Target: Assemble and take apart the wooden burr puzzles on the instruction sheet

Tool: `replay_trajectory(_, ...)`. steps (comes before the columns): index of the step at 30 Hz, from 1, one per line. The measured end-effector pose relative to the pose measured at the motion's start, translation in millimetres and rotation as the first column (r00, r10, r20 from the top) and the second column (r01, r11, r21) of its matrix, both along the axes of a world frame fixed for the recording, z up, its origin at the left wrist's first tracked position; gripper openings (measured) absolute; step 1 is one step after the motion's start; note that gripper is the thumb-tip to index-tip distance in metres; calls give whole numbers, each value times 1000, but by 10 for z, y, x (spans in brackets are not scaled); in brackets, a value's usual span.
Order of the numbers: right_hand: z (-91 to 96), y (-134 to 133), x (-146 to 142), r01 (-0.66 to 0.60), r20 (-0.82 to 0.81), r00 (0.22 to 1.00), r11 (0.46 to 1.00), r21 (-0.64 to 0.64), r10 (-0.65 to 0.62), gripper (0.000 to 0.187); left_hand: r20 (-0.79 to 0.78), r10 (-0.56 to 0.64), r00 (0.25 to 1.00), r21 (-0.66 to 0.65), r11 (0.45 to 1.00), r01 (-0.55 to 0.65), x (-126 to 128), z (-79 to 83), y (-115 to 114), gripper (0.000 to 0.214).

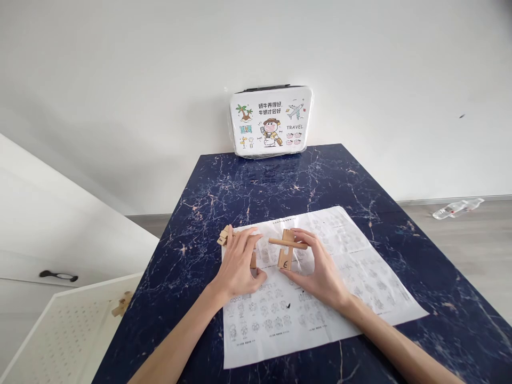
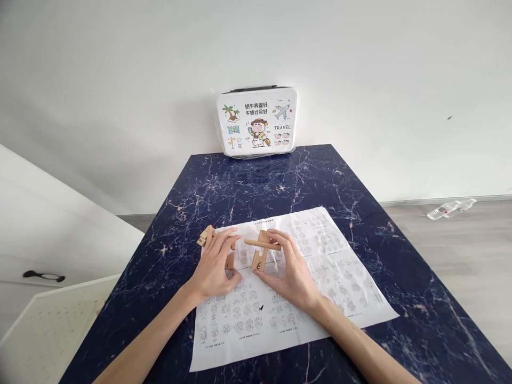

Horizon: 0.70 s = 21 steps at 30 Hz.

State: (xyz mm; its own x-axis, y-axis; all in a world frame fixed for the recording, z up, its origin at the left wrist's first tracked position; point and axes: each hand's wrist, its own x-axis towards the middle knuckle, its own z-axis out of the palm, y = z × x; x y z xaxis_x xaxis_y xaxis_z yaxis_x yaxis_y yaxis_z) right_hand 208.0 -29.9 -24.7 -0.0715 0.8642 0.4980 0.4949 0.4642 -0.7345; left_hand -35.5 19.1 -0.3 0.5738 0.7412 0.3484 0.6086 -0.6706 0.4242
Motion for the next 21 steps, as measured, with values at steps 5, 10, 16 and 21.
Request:
replay_trajectory(5,15,-9,12,-17,-14,1000,1000,8,17,68,236,84,968,44,994,-97,9,0,-12,41)
replay_trajectory(10,38,-45,6,-68,-12,998,997,46,69,73,302,6,953,-160,986,44,71,-11,-115,17)
replay_trajectory(16,52,-86,-60,-149,20,989,981,122,147,74,347,-62,936,-416,884,213,208,65,-253,30)
replay_trajectory(21,52,-75,-40,-201,37,979,977,68,199,76,446,66,893,-583,778,234,224,90,-233,42)
